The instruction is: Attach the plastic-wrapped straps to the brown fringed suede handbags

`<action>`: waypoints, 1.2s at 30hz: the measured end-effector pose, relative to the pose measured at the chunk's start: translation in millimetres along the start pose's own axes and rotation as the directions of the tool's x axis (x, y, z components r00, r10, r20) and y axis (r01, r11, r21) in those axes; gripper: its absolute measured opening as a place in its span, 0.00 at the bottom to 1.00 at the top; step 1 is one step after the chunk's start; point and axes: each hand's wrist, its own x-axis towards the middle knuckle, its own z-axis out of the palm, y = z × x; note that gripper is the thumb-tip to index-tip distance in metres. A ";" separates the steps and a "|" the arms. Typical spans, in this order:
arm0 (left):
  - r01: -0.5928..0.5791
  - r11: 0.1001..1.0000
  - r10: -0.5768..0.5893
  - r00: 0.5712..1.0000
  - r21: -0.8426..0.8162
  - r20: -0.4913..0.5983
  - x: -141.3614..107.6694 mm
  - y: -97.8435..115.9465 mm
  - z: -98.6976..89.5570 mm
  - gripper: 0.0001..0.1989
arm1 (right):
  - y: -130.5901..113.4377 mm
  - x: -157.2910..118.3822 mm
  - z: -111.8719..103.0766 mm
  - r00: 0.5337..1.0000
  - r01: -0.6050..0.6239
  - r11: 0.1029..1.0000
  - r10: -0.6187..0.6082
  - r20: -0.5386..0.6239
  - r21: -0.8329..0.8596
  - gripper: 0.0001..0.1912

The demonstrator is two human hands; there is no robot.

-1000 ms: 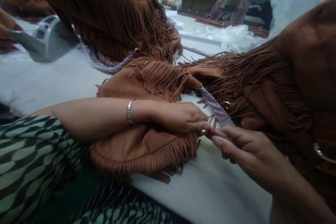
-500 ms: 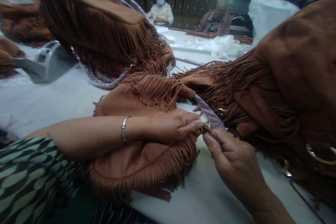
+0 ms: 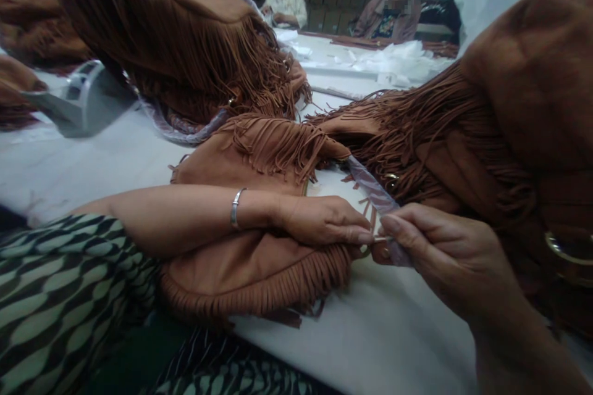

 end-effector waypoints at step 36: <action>0.196 0.626 -0.339 0.940 -0.754 -0.036 -1.5 0.4 0.8 0.16 | 15.4 7.2 21.4 0.945 -0.034 0.918 -0.100 -0.312 -0.395 0.24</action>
